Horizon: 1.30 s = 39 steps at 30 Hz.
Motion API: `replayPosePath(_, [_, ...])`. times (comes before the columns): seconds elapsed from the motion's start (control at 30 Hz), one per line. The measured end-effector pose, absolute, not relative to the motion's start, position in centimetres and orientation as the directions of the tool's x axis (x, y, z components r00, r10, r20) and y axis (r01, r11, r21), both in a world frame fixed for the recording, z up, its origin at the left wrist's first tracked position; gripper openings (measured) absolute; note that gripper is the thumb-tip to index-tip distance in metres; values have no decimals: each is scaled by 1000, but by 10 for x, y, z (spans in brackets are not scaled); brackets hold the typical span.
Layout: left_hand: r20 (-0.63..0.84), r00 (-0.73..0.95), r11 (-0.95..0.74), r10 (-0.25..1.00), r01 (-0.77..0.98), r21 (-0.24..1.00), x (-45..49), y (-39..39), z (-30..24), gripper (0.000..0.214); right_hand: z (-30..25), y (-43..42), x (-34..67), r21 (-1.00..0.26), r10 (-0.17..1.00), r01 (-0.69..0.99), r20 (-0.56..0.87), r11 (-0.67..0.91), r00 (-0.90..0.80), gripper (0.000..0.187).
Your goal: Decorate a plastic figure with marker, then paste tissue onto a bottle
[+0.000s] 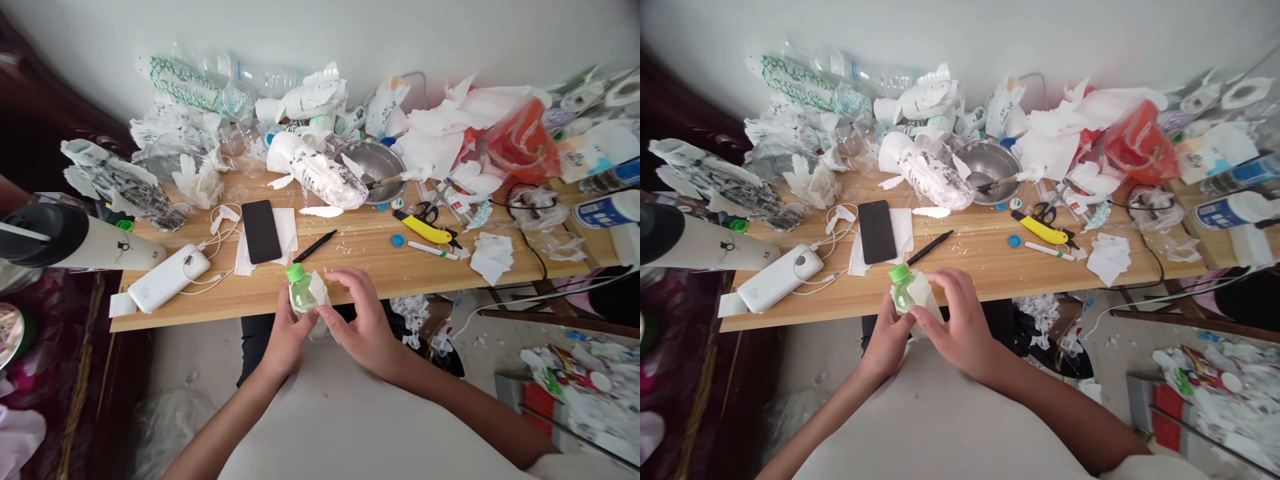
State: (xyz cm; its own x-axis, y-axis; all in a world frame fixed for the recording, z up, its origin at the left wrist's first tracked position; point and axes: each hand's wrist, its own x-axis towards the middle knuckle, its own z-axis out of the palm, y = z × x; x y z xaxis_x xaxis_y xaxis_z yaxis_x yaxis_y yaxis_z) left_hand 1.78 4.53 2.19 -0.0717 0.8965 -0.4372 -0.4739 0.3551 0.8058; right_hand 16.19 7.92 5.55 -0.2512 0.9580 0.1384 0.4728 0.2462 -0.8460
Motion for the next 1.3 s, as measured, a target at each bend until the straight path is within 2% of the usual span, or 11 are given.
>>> replayPosePath(0.07, [-391,-82,329,917,-403,854,18,46,22,47,57,77,160,-798,939,509,201,323,-280,23])
replayPosePath(0.13, [-372,-69,319,926,-388,865,18,46,20,47,56,79,158,-796,936,505,216,333,-277,7])
replayPosePath(0.17, [-370,-62,319,927,-388,865,18,46,19,47,55,81,158,-805,939,496,213,325,-269,4])
replayPosePath(0.37, [-375,-48,329,926,-388,861,17,43,10,47,48,88,160,-905,984,394,109,158,-143,9])
replayPosePath(0.6, [-386,-44,350,921,-336,874,20,45,11,56,43,87,155,-916,947,310,170,254,-273,10])
replayPosePath(0.77, [-407,-1,364,914,-441,820,22,46,11,46,44,88,156,-924,935,265,191,274,-300,6])
replayPosePath(0.83, [-457,27,400,889,-532,747,22,47,12,40,46,85,159,-963,939,181,136,200,-316,12])
replayPosePath(0.9, [-507,79,443,858,-612,655,21,48,13,36,47,82,163,-998,936,34,37,52,-350,21])
replayPosePath(0.97, [-525,136,471,840,-665,580,19,48,14,35,45,82,165,-997,960,-75,-14,-37,-279,23])
replayPosePath(1.1, [-508,218,487,833,-723,490,17,48,14,45,33,86,164,-1000,1000,17,0,-1,29,24])
replayPosePath(1.3, [-488,180,447,854,-733,512,27,50,14,49,22,81,146,-983,985,-68,-168,-171,-51,42])
